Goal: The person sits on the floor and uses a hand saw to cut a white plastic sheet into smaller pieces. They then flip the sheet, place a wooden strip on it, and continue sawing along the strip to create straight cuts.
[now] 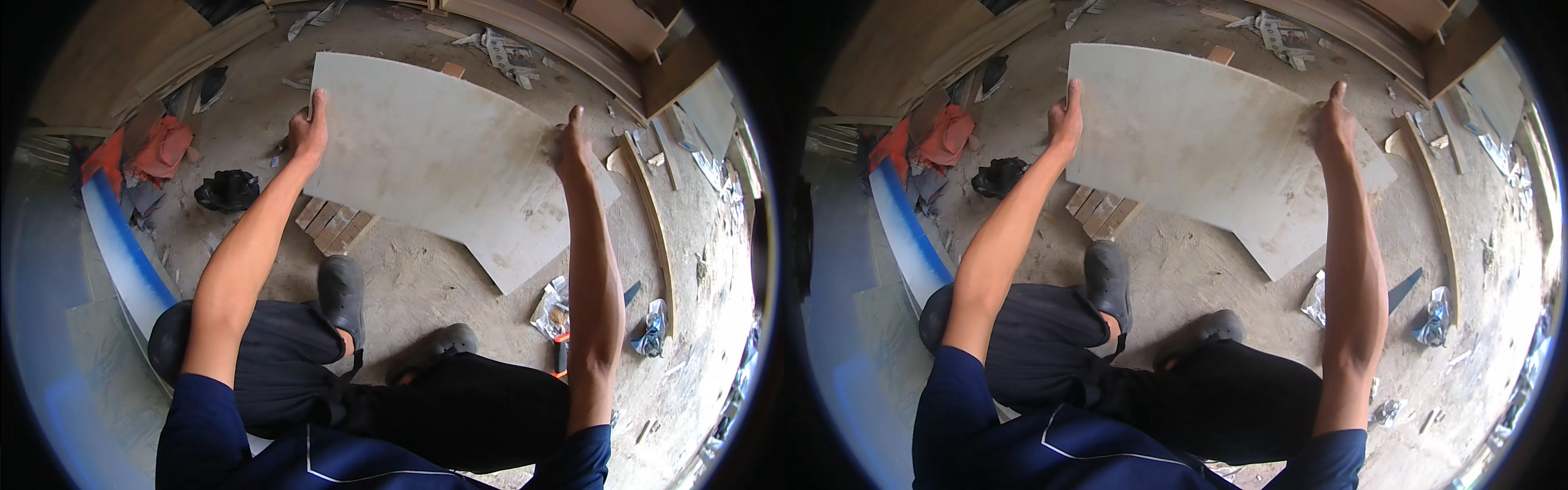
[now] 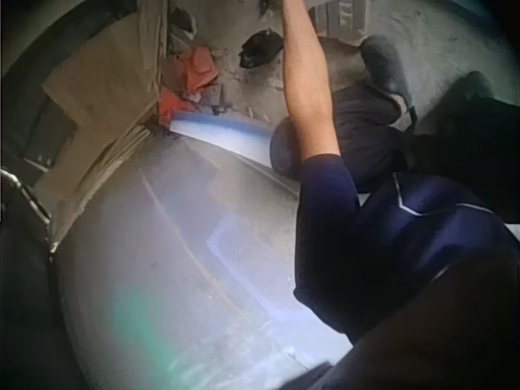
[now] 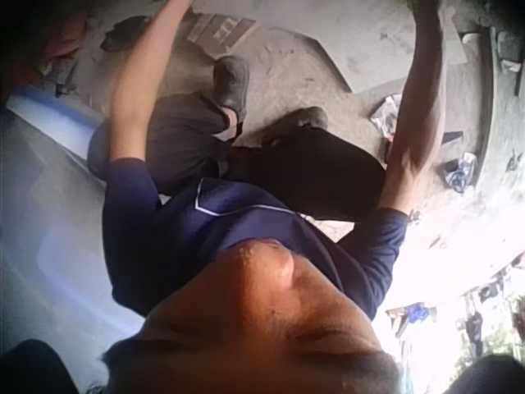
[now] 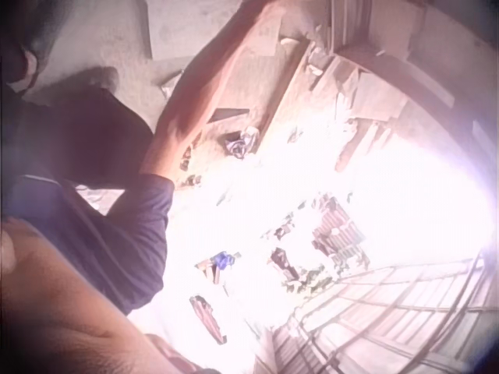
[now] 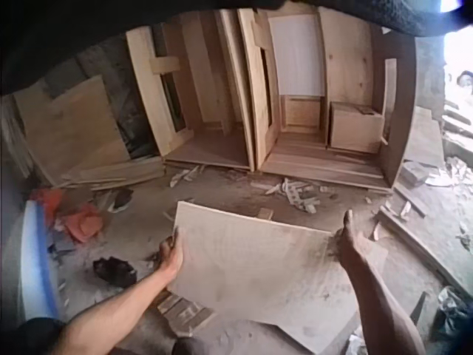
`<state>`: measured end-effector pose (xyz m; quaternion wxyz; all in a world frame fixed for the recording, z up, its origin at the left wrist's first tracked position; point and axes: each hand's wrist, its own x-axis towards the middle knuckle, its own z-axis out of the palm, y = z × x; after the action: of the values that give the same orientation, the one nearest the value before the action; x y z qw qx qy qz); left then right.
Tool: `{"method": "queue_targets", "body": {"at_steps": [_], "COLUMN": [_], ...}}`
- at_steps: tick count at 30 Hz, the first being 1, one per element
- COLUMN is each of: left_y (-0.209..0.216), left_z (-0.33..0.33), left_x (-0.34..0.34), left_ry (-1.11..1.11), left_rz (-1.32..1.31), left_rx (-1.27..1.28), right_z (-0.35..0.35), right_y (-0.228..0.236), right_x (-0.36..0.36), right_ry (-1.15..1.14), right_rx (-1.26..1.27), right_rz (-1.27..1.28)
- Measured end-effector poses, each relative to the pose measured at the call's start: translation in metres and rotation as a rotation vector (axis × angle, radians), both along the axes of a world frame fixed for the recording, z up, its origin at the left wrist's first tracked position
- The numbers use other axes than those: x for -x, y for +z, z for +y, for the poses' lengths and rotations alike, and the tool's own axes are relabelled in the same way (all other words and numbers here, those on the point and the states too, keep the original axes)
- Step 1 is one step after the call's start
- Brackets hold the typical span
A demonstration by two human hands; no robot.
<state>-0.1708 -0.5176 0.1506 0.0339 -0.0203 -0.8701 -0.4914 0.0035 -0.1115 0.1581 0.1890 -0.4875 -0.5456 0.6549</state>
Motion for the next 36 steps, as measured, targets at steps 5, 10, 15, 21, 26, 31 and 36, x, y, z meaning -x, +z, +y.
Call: {"method": "queue_targets", "body": {"at_steps": [5,10,15,21,26,31,36], "left_y": [-0.038,-0.101,-0.129,-0.131,-0.154,-0.167,-0.159], "left_z": [-0.013,-0.048,-0.032,-0.040,-0.040,-0.042,-0.015], "left_x": [0.007,0.009,-0.002,0.000,-0.011,-0.011,-0.007], "left_ry": [0.103,0.211,0.155,0.222,0.296,0.280,0.232], "left_rz": [-0.308,-0.379,-0.567,-0.580,-0.612,-0.591,-0.661], "left_rx": [0.238,0.343,0.271,0.263,0.220,0.259,0.209], "right_z": [0.001,0.034,0.090,0.073,0.046,0.036,0.045], "right_y": [-0.052,-0.084,-0.130,-0.145,-0.168,-0.142,-0.063], "right_x": [-0.010,-0.041,-0.164,-0.212,-0.198,-0.201,-0.196], "right_ry": [0.305,0.334,-0.055,0.391,0.332,0.070,0.074], "right_rx": [-0.206,-0.240,-0.728,0.111,0.212,0.069,-0.508], "right_rz": [-0.113,-0.310,-0.805,-0.686,-0.517,-0.140,-0.307]}}
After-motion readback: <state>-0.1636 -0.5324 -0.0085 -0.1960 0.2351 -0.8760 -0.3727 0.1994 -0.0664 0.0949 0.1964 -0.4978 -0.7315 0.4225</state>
